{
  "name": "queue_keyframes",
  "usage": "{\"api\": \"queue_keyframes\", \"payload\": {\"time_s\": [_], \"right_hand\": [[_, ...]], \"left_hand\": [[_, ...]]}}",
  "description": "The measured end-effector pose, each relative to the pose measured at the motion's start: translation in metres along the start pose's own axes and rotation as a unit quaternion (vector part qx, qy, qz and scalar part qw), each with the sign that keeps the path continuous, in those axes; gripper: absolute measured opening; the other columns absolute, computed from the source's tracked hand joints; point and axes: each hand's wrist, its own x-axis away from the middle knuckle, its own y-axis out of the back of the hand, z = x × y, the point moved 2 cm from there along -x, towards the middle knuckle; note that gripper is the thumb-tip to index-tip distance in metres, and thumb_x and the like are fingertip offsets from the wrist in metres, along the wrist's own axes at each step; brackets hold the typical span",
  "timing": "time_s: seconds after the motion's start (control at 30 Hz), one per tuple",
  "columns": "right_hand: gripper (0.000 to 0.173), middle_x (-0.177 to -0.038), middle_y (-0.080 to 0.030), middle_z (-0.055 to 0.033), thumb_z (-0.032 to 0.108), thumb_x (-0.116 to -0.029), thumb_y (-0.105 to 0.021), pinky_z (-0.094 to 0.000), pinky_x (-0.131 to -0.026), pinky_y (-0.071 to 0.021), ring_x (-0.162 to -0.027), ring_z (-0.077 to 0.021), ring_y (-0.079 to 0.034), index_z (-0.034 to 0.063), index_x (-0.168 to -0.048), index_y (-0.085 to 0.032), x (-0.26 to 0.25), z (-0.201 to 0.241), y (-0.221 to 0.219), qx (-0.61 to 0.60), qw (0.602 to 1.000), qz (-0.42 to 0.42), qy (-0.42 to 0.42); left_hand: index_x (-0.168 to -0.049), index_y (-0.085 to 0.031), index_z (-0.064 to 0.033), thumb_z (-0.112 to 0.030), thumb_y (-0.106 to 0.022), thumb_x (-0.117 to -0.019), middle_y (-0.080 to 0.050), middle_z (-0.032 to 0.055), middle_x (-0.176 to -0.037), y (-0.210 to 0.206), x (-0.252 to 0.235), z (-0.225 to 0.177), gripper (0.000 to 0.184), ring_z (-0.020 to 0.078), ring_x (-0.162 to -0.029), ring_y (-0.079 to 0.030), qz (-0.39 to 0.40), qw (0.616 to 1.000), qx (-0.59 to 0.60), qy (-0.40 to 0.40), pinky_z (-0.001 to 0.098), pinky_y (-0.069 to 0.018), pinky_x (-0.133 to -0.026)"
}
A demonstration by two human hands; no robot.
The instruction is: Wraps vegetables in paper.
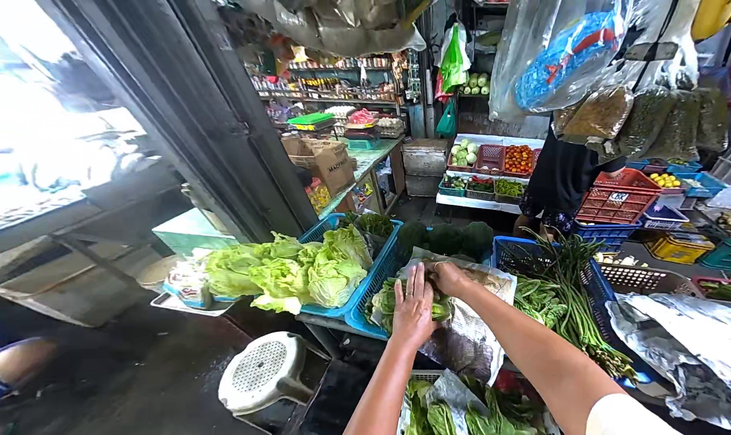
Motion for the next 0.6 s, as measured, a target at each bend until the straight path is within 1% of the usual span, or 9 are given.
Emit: {"api": "queue_keyframes", "payload": {"time_s": [0.07, 0.1, 0.17, 0.23, 0.27, 0.37, 0.47, 0.53, 0.6], "right_hand": [[0.033, -0.126, -0.068, -0.0187, 0.021, -0.1077, -0.048, -0.0494, -0.11, -0.045, -0.123, -0.0301, -0.063, 0.0019, -0.126, -0.068, -0.001, -0.004, 0.002, -0.008, 0.999, 0.051, 0.015], [0.036, -0.126, -0.068, -0.0182, 0.024, -0.1086, -0.047, -0.0489, -0.11, -0.0447, -0.123, -0.0292, -0.063, 0.0019, -0.126, -0.068, 0.0, -0.004, 0.003, -0.014, 0.998, 0.062, 0.018], [0.037, -0.13, -0.067, -0.0161, 0.025, -0.1088, -0.046, -0.0466, -0.113, -0.0434, -0.126, -0.0264, -0.061, 0.0039, -0.13, -0.067, 0.003, -0.003, 0.006, -0.022, 0.997, 0.073, 0.025], [0.036, -0.135, -0.066, -0.015, 0.024, -0.1084, -0.049, -0.0455, -0.114, -0.0425, -0.129, -0.0251, -0.06, 0.005, -0.134, -0.065, 0.007, -0.001, 0.012, -0.038, 0.996, 0.073, 0.021], [0.036, -0.135, -0.065, -0.0158, 0.023, -0.1076, -0.052, -0.0463, -0.114, -0.043, -0.129, -0.0261, -0.06, 0.0043, -0.136, -0.064, 0.012, -0.002, 0.018, -0.05, 0.996, 0.065, 0.016], [0.033, -0.131, -0.067, -0.0169, 0.019, -0.1047, -0.059, -0.0495, -0.109, -0.0487, -0.122, -0.0286, -0.064, 0.0031, -0.134, -0.064, 0.039, -0.016, 0.046, -0.04, 0.999, 0.027, 0.016], [0.026, -0.119, -0.07, -0.0173, 0.016, -0.1032, -0.061, -0.0511, -0.102, -0.0531, -0.11, -0.0295, -0.069, 0.0009, -0.123, -0.068, 0.072, -0.059, 0.081, 0.003, 1.0, -0.007, 0.004], [0.026, -0.113, -0.071, -0.0193, 0.019, -0.1041, -0.06, -0.0558, -0.099, -0.0524, -0.107, -0.0331, -0.069, 0.0, -0.12, -0.069, 0.097, -0.095, 0.098, 0.027, 0.997, 0.004, -0.077], [0.029, -0.112, -0.071, -0.0223, 0.023, -0.1027, -0.06, -0.0606, -0.099, -0.0501, -0.108, -0.0374, -0.068, -0.0013, -0.116, -0.069, 0.121, -0.136, 0.1, 0.058, 0.982, 0.055, -0.173]], "left_hand": [[-0.153, -0.041, 0.0006, -0.049, -0.086, -0.0727, -0.004, 0.0179, -0.172, -0.002, -0.002, 0.001, 0.104, 0.0322, -0.159, 0.001, 0.013, 1.0, -0.003, -0.009, 0.0652, 0.0009, -0.123], [-0.154, -0.039, 0.0016, -0.051, -0.084, -0.0737, -0.009, 0.0202, -0.171, -0.002, -0.003, 0.003, 0.106, 0.0343, -0.159, -0.001, 0.021, 1.0, -0.005, -0.011, 0.0661, 0.0016, -0.123], [-0.154, -0.038, 0.0017, -0.053, -0.083, -0.0739, -0.024, 0.0226, -0.167, -0.002, -0.004, 0.005, 0.107, 0.0376, -0.158, -0.006, 0.032, 0.999, -0.01, -0.011, 0.068, 0.0017, -0.122], [-0.151, -0.042, -0.0001, -0.053, -0.084, -0.0719, -0.039, 0.0207, -0.16, 0.0, -0.005, 0.007, 0.104, 0.0379, -0.157, -0.016, 0.026, 0.999, -0.012, -0.013, 0.0692, -0.0011, -0.121], [-0.151, -0.042, -0.0007, -0.053, -0.085, -0.0716, -0.042, 0.0197, -0.158, 0.001, -0.006, 0.007, 0.104, 0.0371, -0.156, -0.02, 0.026, 0.999, -0.011, -0.014, 0.0691, -0.002, -0.122], [-0.153, -0.039, -0.0003, -0.057, -0.085, -0.0717, -0.044, 0.021, -0.156, -0.001, -0.006, 0.007, 0.109, 0.0361, -0.154, -0.026, 0.028, 0.999, -0.009, -0.02, 0.0691, -0.0032, -0.122], [-0.158, -0.03, -0.0006, -0.056, -0.085, -0.0726, -0.042, 0.0233, -0.157, -0.003, -0.006, 0.008, 0.116, 0.0364, -0.154, -0.026, 0.037, 0.999, 0.006, -0.009, 0.0676, 0.001, -0.122], [-0.161, -0.023, -0.0021, -0.056, -0.086, -0.0718, -0.042, 0.0237, -0.157, -0.004, -0.005, 0.008, 0.122, 0.037, -0.153, -0.027, 0.035, 0.999, 0.008, -0.003, 0.0667, 0.0013, -0.123], [-0.162, -0.018, -0.0026, -0.058, -0.087, -0.0703, -0.041, 0.0236, -0.158, -0.006, -0.005, 0.008, 0.127, 0.0371, -0.153, -0.028, 0.034, 0.999, 0.0, -0.003, 0.0667, 0.0003, -0.122]]}}
